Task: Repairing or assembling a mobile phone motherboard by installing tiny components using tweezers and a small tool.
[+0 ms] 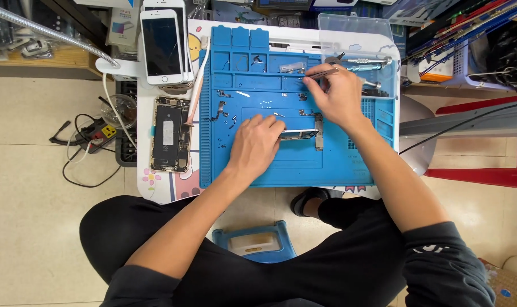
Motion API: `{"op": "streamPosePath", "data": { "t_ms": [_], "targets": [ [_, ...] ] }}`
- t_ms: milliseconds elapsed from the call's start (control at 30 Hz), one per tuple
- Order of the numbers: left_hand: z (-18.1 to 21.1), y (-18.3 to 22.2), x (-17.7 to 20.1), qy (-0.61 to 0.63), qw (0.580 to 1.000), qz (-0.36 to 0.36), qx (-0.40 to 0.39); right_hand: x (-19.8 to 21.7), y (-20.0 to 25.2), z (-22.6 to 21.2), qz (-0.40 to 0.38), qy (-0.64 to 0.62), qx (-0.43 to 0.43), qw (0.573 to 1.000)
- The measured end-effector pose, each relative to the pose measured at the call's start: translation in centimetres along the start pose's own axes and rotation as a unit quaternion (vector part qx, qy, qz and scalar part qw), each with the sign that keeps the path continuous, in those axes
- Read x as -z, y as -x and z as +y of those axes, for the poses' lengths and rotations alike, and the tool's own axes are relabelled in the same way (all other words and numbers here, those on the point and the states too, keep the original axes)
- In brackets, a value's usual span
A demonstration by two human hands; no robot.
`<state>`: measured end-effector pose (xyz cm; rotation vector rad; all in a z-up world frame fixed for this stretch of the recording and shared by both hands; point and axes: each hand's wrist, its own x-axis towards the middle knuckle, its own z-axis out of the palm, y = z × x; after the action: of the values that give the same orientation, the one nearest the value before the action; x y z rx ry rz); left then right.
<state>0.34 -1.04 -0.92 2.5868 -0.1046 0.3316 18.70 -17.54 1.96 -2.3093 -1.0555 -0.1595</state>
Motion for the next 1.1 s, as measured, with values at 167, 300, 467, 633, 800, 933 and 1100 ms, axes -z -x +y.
{"op": "streamPosePath", "data": {
  "t_ms": [167,300,467,633,800,933,1100],
  "targets": [
    [0.1,0.1,0.0,-0.005,1.0,0.001,-0.001,-1.4,-1.0,0.0,0.018,-0.077,0.021,0.997],
    [-0.3,-0.1,-0.2,-0.005,1.0,-0.006,-0.003,-1.8,-0.8,0.9,0.007,-0.099,0.034,0.994],
    [-0.1,-0.1,-0.4,-0.003,1.0,-0.004,-0.005,-1.5,-0.6,0.4,0.004,-0.111,0.034,0.993],
    [-0.3,0.2,-0.4,0.001,1.0,-0.004,-0.005,-1.5,-0.7,0.0,-0.005,-0.112,0.039,0.993],
    [-0.3,0.4,-0.8,-0.002,1.0,-0.001,-0.009,-1.7,-0.7,-0.3,0.01,-0.105,0.034,0.994],
    [-0.3,0.4,-0.8,-0.001,1.0,-0.001,-0.009,-1.5,-0.5,-0.4,0.007,-0.093,0.029,0.995],
    [-0.5,0.5,-0.9,-0.002,1.0,-0.004,-0.01,-1.8,-0.6,-0.5,0.009,-0.101,0.02,0.995]
  ]
}}
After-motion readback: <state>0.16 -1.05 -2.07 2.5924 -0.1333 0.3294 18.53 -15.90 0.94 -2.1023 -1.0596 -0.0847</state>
